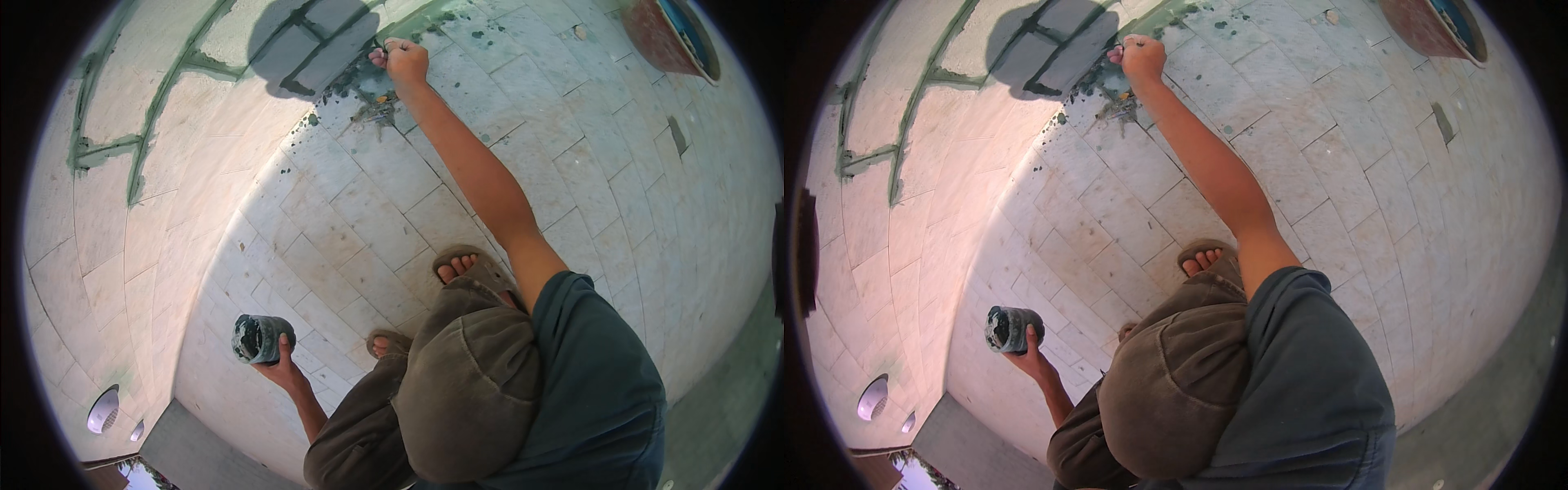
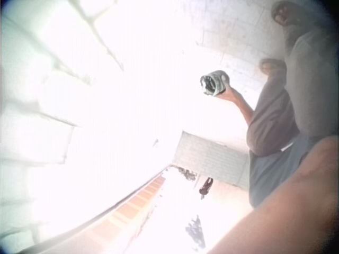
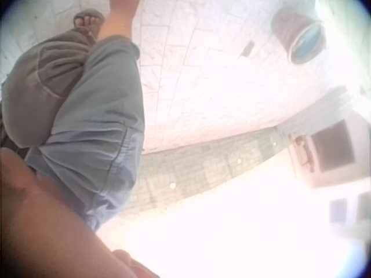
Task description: The person applies green grout into the joints of a tiled pool wall using a small hand spreader, repeatedly dipping the tool into a small container of grout.
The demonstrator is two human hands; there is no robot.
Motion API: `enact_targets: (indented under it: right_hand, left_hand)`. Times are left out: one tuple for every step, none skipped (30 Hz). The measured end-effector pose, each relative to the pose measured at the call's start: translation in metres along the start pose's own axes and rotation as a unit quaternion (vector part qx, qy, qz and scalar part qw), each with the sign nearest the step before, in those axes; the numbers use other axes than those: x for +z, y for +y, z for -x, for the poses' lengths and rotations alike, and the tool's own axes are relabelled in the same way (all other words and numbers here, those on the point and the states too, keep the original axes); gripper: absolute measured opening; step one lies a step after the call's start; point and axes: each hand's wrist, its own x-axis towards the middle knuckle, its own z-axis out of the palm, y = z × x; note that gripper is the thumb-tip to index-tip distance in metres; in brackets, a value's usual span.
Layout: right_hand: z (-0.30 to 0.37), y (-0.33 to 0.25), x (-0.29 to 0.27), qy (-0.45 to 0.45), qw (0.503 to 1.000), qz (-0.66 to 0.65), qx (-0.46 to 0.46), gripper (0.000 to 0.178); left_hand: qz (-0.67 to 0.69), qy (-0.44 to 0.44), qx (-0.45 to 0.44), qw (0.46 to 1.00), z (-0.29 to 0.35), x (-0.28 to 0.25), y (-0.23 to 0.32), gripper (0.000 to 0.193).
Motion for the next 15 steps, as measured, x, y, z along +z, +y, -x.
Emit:
enact_targets:
  right_hand:
    - [0.008,0.002,0.008,-0.016,0.999,-0.032,0.015,0.02]
    - [0.016,0.004,0.014,-0.018,0.999,-0.028,0.037,0.02]
    - [0.023,0.008,0.02,-0.022,0.998,-0.027,0.06,0.02]
    - [0.028,0.012,0.022,-0.023,0.996,-0.024,0.08,0.021]
    - [0.035,0.017,0.023,-0.037,0.994,-0.007,0.102,0.022]
    - [0.044,0.023,0.023,-0.052,0.991,0.01,0.126,0.022]
    - [0.049,0.028,0.023,-0.068,0.986,0.027,0.15,0.023]
    - [0.051,0.03,0.02,-0.059,0.989,0.013,0.137,0.025]
    - [0.055,0.032,0.016,-0.052,0.991,-0.001,0.126,0.027]
    - [0.057,0.033,0.013,-0.045,0.992,-0.015,0.116,0.029]
    - [0.056,0.032,0.01,-0.035,0.994,-0.016,0.101,0.032]
    - [0.05,0.029,0.005,-0.022,0.996,-0.017,0.083,0.034]
    - [0.045,0.024,0.004,-0.01,0.998,-0.017,0.066,0.037]
    - [0.041,0.02,0.004,0.002,0.999,0.009,0.043,0.038]
    - [0.036,0.016,0.004,0.015,0.999,0.035,0.02,0.039]
  left_hand:
    - [0.001,0.0,-0.001,1.0,0.0,0.001,0.0,0.073]
    - [0.002,0.0,-0.002,1.0,0.0,0.002,0.0,0.073]
    - [0.001,0.002,-0.002,1.0,0.0,0.002,0.002,0.073]
    - [0.005,0.0,-0.002,1.0,-0.001,0.004,0.003,0.073]
    - [0.009,-0.002,-0.003,1.0,-0.002,0.006,0.002,0.073]
    - [0.011,-0.001,-0.004,1.0,-0.002,0.006,0.002,0.073]
    - [0.015,-0.006,0.0,1.0,-0.003,0.005,0.002,0.073]
    - [0.019,-0.011,0.004,1.0,-0.004,0.005,0.002,0.073]
    - [0.022,-0.012,0.006,1.0,-0.002,0.003,0.002,0.073]
    - [0.015,-0.008,0.005,1.0,-0.001,0.0,0.002,0.074]
    - [0.009,-0.004,0.003,1.0,0.0,-0.002,0.002,0.074]
    - [0.004,-0.003,0.002,1.0,0.001,-0.003,0.002,0.074]
    - [0.001,0.003,0.003,1.0,0.002,-0.005,0.0,0.074]
    - [-0.003,0.008,0.004,1.0,0.001,-0.008,-0.003,0.074]
    - [-0.005,0.013,0.006,1.0,0.001,-0.01,-0.005,0.075]
